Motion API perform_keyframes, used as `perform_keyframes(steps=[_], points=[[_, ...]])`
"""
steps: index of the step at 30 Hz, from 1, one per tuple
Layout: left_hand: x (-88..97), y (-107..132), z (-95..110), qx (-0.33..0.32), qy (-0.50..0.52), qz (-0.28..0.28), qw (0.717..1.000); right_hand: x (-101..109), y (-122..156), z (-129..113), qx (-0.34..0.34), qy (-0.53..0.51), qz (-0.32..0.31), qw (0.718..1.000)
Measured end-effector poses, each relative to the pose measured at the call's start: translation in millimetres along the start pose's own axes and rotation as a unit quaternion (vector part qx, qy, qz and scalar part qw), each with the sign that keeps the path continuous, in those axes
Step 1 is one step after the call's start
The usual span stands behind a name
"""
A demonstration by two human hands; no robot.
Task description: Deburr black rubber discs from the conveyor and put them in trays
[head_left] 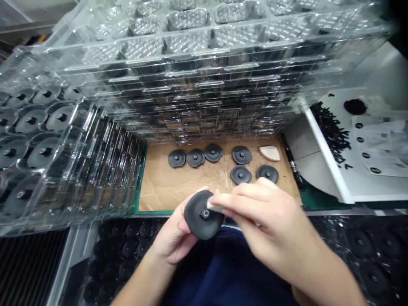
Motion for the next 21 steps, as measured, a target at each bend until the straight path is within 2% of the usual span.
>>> perform_keyframes(steps=[2,4,6,8,10,12,13,15,17,19,21], points=[[-5.6,-1.1,3.3,-0.006,0.022,-0.031,0.999,1.1,-2.8,1.3,0.002,0.019,0.022,1.000],[-7.1,-3.0,8.1,-0.029,0.021,-0.031,0.999,9.4,-4.7,-7.3,0.033,-0.013,0.095,0.995],[-7.1,-4.3,15.2,-0.066,0.016,-0.028,0.997,16.3,-0.7,-10.5,0.027,-0.030,0.158,0.987],[-6.4,-3.3,24.1,-0.109,0.028,-0.038,0.993,14.7,8.3,-5.6,-0.020,-0.035,0.155,0.987],[-5.4,0.6,32.9,-0.152,0.048,-0.057,0.986,0.8,22.1,6.0,-0.086,-0.097,0.074,0.989],[-4.4,4.7,38.0,-0.176,0.064,-0.067,0.980,-15.0,41.4,23.1,-0.166,-0.205,-0.004,0.965],[-5.5,6.4,38.9,-0.179,0.070,-0.074,0.979,-19.2,51.0,35.3,-0.212,-0.250,-0.012,0.945],[-9.6,8.0,38.4,-0.171,0.078,-0.088,0.978,-18.1,66.2,63.3,-0.296,-0.301,0.036,0.906],[-12.6,7.5,36.7,-0.156,0.083,-0.088,0.980,-9.7,72.1,82.8,-0.335,-0.298,0.104,0.888],[-13.0,6.3,35.1,-0.144,0.084,-0.074,0.983,1.3,64.2,82.4,-0.318,-0.248,0.138,0.905],[-10.4,5.3,32.1,-0.133,0.079,-0.050,0.987,16.1,47.1,63.9,-0.263,-0.170,0.167,0.935]])
Point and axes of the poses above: each hand's wrist, its own y-axis away from the middle knuckle, its own x-axis out of the back of the hand, z = x × y, the point moved 10 cm from there along -y, towards the middle knuckle, and after that the axes turned 7 degrees about z, right-handed, at the moved point
